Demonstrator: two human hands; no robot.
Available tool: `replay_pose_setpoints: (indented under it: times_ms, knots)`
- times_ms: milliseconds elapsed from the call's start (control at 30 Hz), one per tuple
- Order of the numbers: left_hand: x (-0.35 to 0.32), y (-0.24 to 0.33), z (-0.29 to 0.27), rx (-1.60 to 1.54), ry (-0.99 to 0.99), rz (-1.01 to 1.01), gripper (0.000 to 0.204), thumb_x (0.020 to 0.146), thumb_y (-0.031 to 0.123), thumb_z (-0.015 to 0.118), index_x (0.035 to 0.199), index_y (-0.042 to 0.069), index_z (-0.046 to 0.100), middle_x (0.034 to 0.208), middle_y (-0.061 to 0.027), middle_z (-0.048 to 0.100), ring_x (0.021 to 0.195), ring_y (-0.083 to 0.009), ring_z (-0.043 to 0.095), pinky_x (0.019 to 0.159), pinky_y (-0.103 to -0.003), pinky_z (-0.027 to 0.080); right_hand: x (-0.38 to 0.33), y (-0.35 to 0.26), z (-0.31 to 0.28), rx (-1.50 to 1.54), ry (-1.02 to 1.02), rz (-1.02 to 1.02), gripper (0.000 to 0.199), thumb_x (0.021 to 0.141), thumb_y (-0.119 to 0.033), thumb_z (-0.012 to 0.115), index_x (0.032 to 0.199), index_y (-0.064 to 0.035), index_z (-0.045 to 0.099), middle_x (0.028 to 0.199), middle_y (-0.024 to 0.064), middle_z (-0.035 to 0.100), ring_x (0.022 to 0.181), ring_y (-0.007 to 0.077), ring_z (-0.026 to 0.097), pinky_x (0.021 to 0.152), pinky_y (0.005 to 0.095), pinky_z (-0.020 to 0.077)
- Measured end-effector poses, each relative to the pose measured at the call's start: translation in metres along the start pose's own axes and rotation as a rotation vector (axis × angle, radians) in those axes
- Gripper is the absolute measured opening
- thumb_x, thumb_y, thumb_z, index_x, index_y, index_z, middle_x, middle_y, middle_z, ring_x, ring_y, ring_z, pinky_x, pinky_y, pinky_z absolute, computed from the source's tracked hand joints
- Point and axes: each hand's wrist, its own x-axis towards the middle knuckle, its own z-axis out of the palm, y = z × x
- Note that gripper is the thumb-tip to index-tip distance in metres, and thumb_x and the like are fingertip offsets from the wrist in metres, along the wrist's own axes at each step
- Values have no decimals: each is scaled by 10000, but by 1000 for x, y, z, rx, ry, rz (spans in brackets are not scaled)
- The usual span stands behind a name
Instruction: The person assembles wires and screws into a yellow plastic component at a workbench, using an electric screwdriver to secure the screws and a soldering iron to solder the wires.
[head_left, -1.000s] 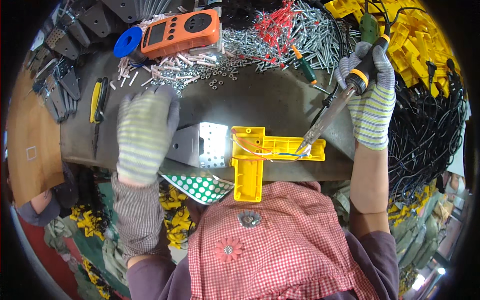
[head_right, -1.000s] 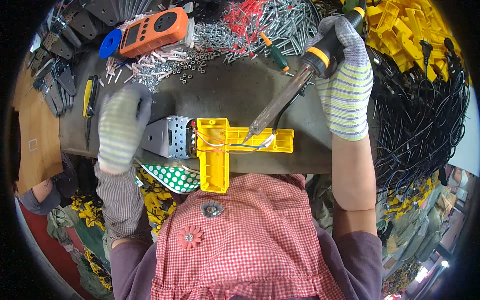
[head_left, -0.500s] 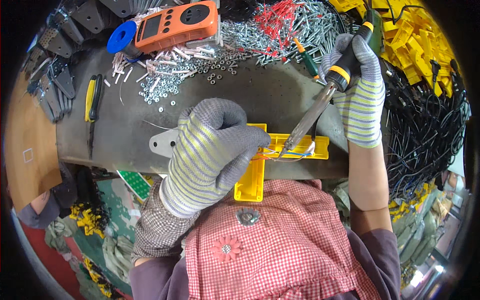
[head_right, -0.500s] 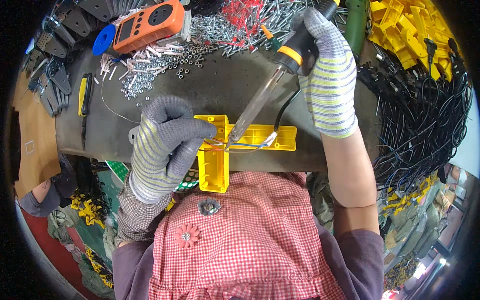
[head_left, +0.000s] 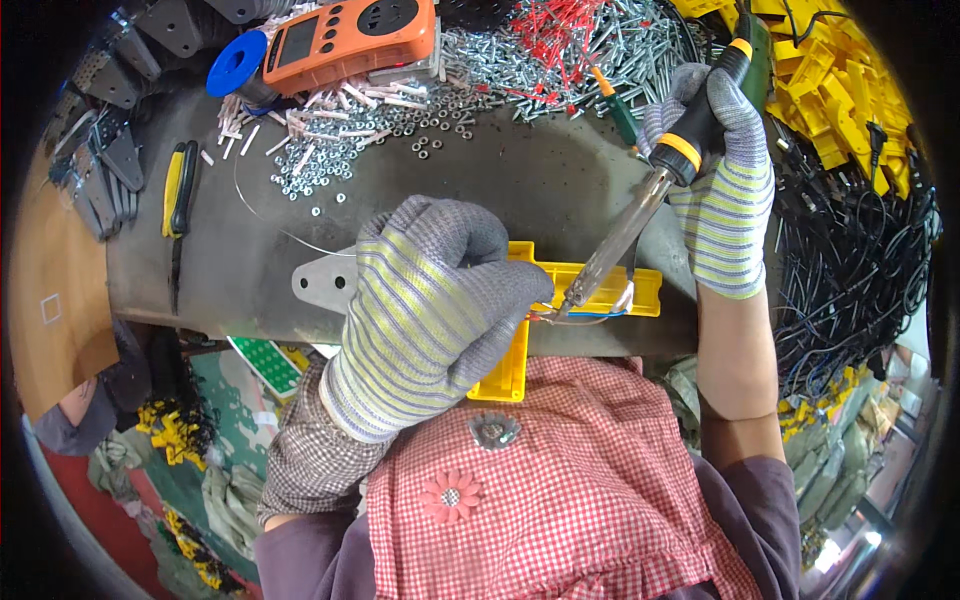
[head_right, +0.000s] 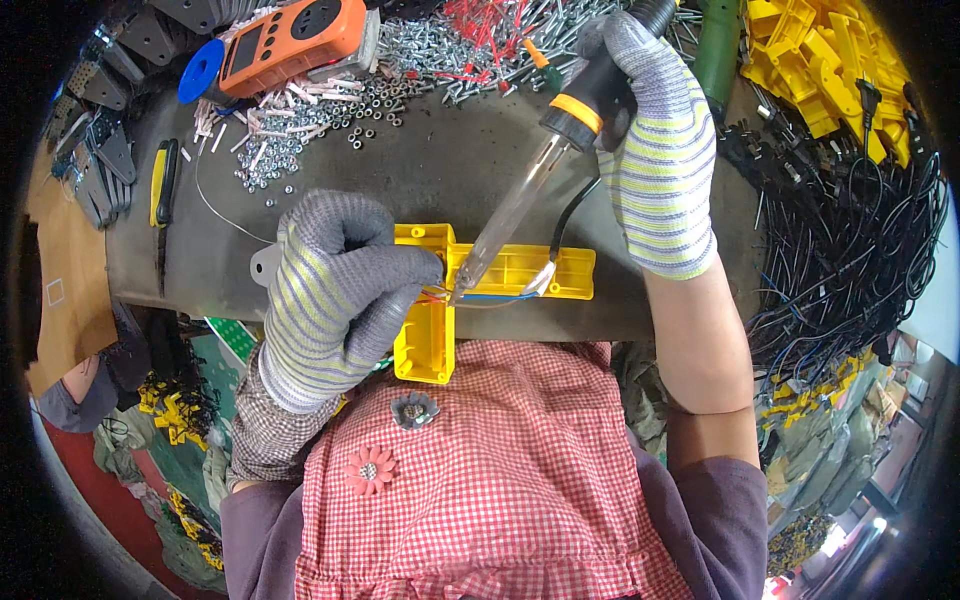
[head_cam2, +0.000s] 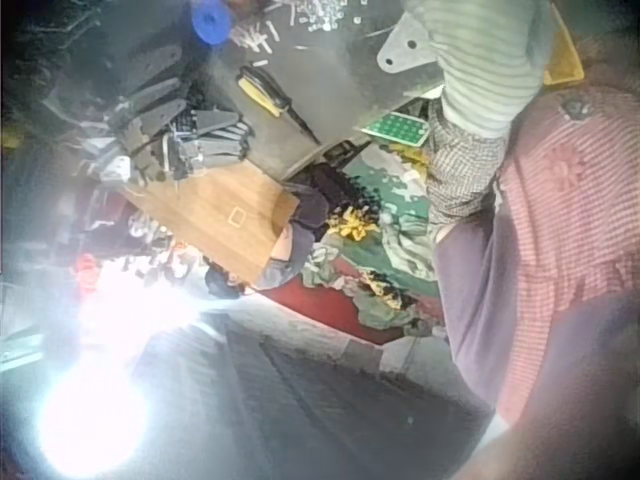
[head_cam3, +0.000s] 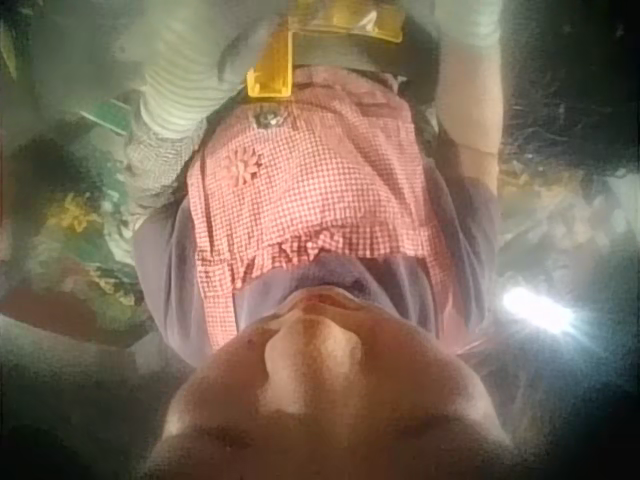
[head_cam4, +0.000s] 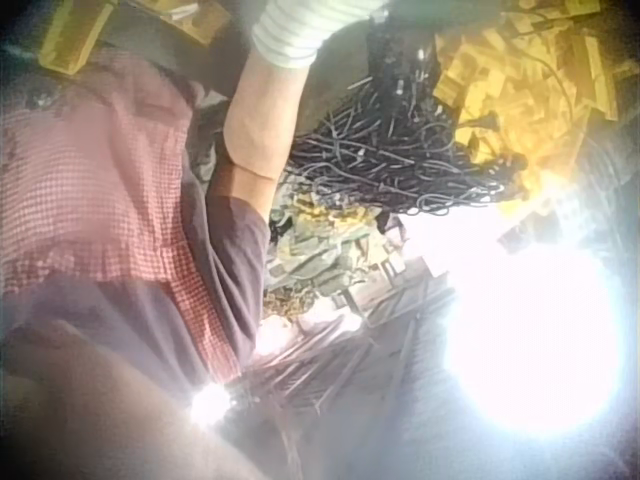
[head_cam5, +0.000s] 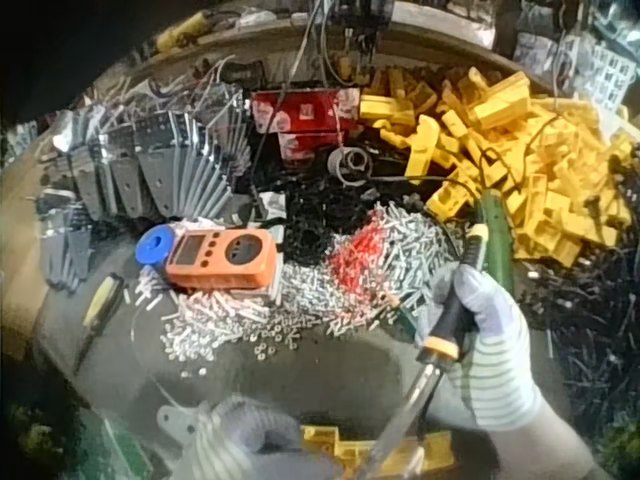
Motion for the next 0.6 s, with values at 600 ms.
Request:
replay_pose_setpoints:
  times_ms: [600]
  knots:
    - [-55, 13, -2, -209, 177, -202, 700, 874, -82, 798, 1522, 55, 570, 986, -84, 743, 841, -196, 684, 816, -340, 571, 26, -7, -25, -106, 63, 50, 313, 1020, -301, 716, 1122, -8, 669, 872, 59, 658, 740, 184, 657, 644, 325, 553]
